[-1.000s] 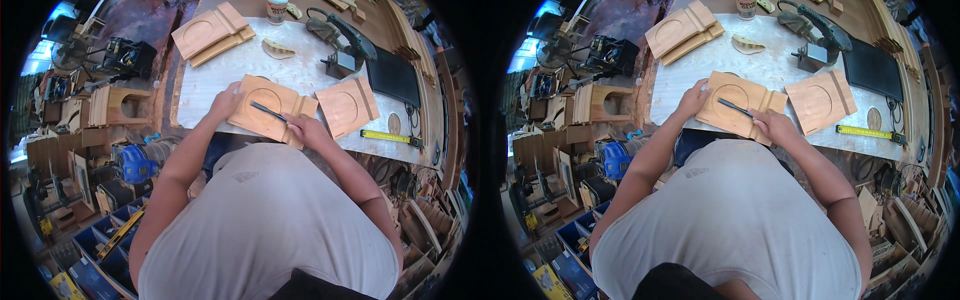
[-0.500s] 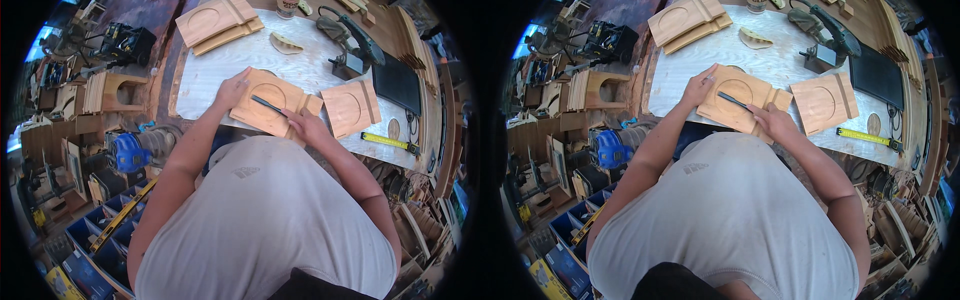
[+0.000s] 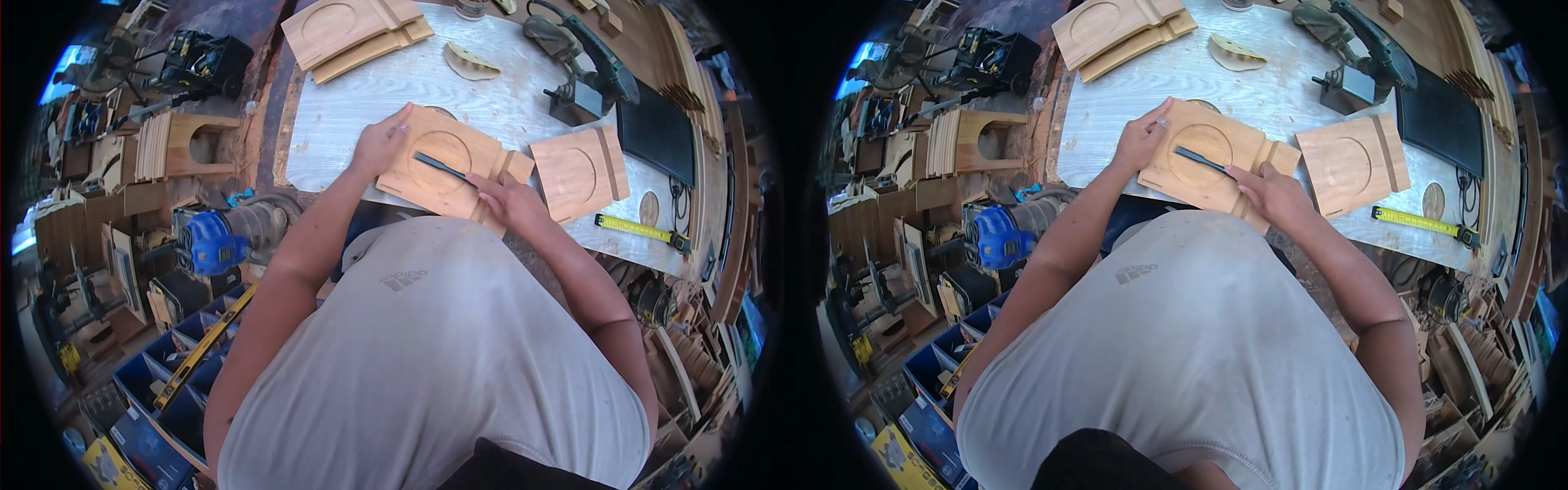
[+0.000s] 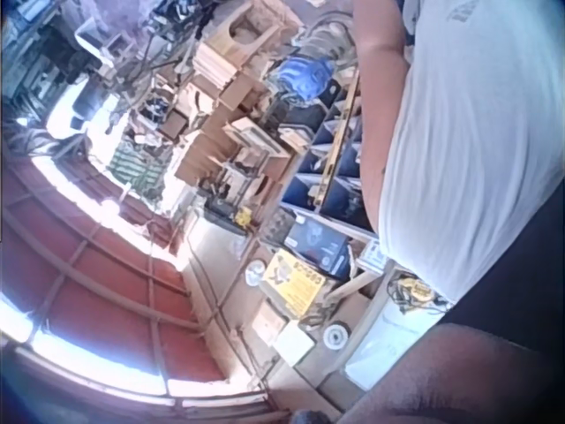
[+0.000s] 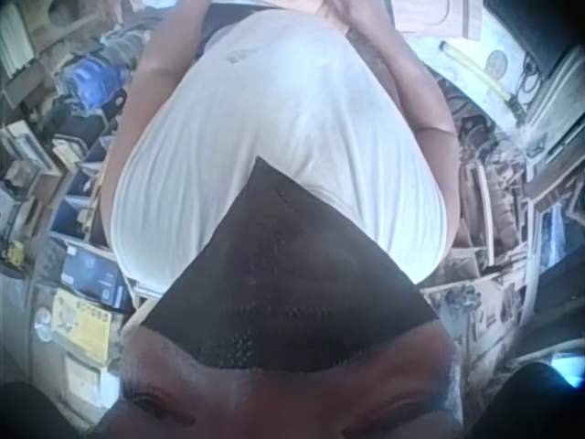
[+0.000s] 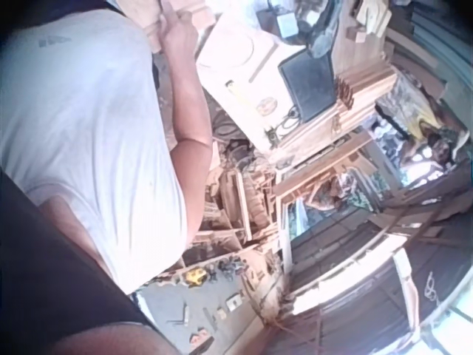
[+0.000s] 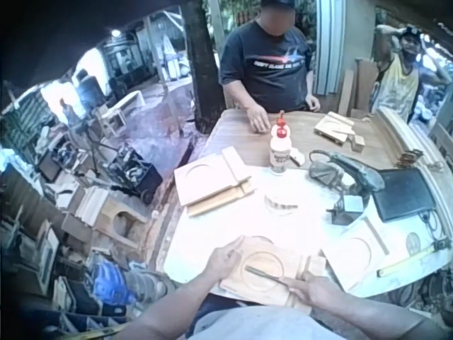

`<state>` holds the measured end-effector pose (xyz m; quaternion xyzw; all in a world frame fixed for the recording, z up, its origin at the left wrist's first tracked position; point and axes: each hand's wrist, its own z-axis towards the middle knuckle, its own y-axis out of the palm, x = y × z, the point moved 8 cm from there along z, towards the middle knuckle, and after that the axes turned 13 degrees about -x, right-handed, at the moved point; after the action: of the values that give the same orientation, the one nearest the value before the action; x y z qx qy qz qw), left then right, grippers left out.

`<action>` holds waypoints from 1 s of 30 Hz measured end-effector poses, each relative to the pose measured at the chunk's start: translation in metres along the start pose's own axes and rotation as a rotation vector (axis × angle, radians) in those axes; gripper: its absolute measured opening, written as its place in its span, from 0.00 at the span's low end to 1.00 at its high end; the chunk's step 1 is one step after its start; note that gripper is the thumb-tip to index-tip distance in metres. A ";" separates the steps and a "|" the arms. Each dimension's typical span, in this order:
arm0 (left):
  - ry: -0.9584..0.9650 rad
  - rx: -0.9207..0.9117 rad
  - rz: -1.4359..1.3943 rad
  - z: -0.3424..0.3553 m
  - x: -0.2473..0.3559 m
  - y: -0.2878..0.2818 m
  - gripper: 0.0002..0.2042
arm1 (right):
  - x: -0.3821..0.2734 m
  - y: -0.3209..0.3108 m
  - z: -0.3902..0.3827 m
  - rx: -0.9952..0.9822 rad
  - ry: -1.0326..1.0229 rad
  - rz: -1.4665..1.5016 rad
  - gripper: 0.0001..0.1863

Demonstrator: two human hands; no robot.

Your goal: Using a wood chisel to carve a circular recess into a wooden block.

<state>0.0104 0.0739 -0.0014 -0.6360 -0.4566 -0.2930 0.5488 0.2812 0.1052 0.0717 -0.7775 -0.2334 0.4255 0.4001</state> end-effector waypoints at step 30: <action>-0.121 -0.045 0.064 -0.004 0.009 0.000 0.24 | 0.017 -0.005 -0.003 -0.059 0.055 0.077 0.22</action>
<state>0.0144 0.0726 0.0070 -0.6792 -0.4615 -0.2464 0.5148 0.2927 0.1188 0.0682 -0.8086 -0.2046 0.4120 0.3667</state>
